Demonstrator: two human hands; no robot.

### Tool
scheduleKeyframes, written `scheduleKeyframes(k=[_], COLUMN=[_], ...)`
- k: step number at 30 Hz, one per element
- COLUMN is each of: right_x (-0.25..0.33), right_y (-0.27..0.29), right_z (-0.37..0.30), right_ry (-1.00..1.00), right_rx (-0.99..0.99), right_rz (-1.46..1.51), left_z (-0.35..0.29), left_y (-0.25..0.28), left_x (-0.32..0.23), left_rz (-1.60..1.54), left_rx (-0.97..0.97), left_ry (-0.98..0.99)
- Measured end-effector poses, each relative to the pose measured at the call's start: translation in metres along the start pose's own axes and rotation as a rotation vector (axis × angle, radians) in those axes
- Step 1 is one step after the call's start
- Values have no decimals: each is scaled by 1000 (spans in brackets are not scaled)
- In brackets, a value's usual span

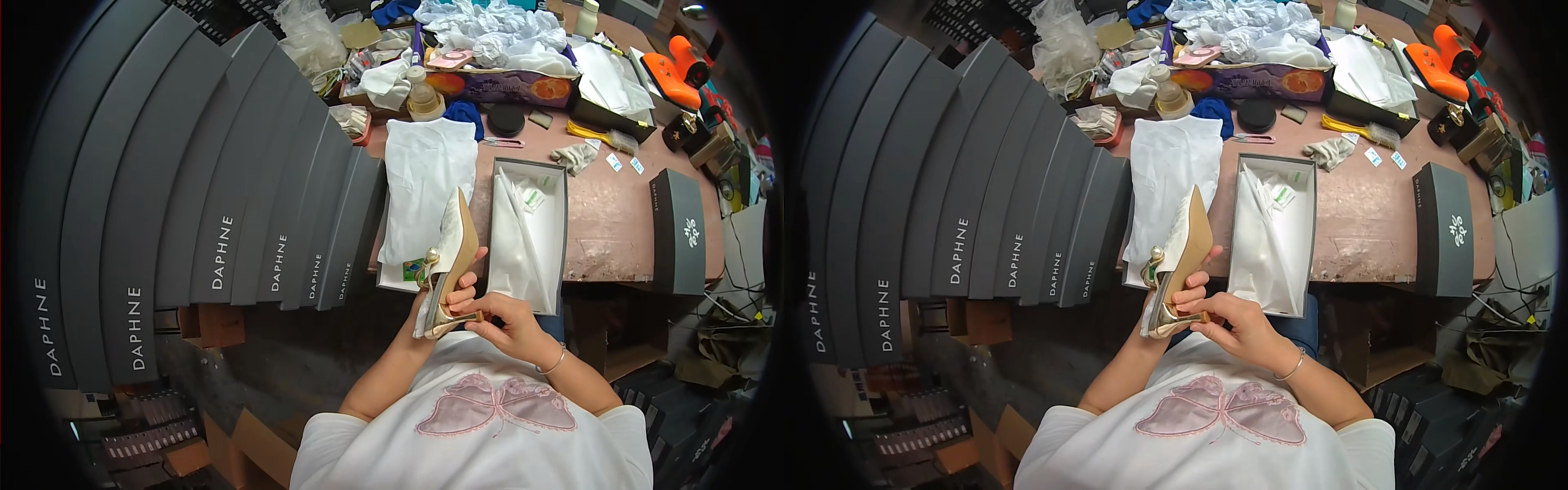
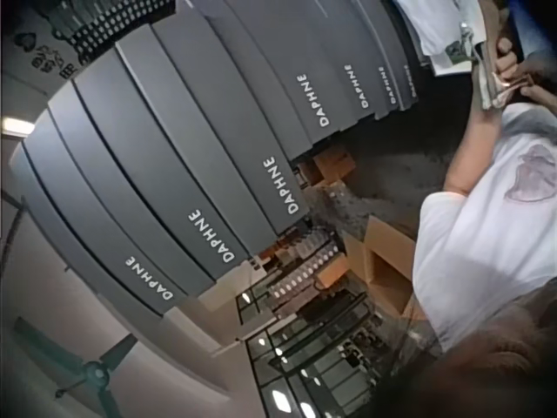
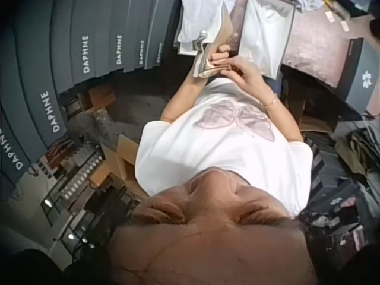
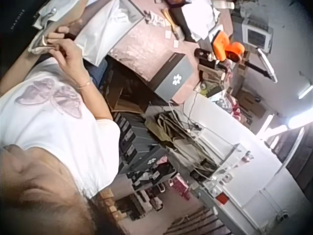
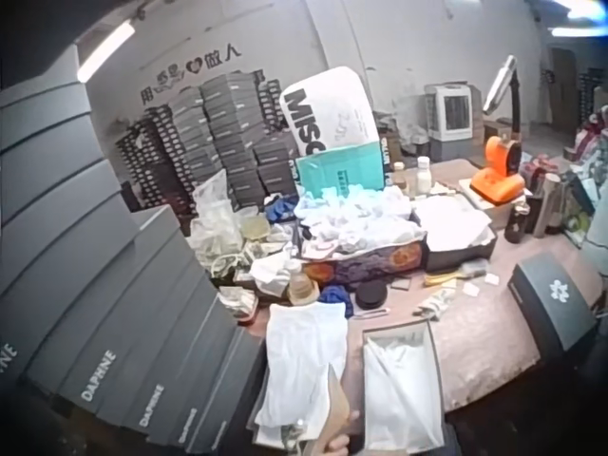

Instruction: Inspecting and packing high-heeled shoes into boxes.

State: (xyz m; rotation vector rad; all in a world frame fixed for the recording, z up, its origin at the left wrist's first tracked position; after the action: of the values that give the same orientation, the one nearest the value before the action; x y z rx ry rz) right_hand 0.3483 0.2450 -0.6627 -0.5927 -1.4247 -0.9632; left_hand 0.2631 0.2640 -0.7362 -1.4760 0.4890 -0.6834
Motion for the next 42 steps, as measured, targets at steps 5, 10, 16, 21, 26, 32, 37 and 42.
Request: scheduleKeyframes(k=[5,10,16,21,26,32,37,42], right_x=[4,6,-11,-19,-45,-124,-71,-120], right_y=[0,-5,30,43,177,268,245,201], right_z=[0,-1,1,21,91,195,305,354], right_ry=[26,-2,-41,-85,-27,-115,180,-122], right_rx=[6,-7,-95,226,-292,-457,-418,72], right_rz=[-20,16,35,27,-351,-535,-917,-1059], left_z=[3,1,-2,-6,23,42,49,49], left_y=[0,-1,-18,-10,-14,-6,-8,7], left_x=[5,3,-15,-27,-60,-93,-108,-129], left_rz=[-95,-97,236,507,524,687,801,869], left_rx=[69,38,-336,-451,-388,-354,-357,-457], left_ry=[26,-9,-172,-218,-378,-378,-404,-495])
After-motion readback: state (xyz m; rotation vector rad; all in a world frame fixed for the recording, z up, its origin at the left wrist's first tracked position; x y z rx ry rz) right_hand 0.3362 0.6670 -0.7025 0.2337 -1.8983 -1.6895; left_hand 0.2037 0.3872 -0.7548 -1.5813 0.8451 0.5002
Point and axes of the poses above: each hand's wrist, its own z-axis towards the middle knuckle, its own y-axis out of the back of the hand, x = y × z, the point moved 8 cm from there along z, towards the middle knuckle, and after that the axes turned 5 degrees about x, right-handed, at the moved point
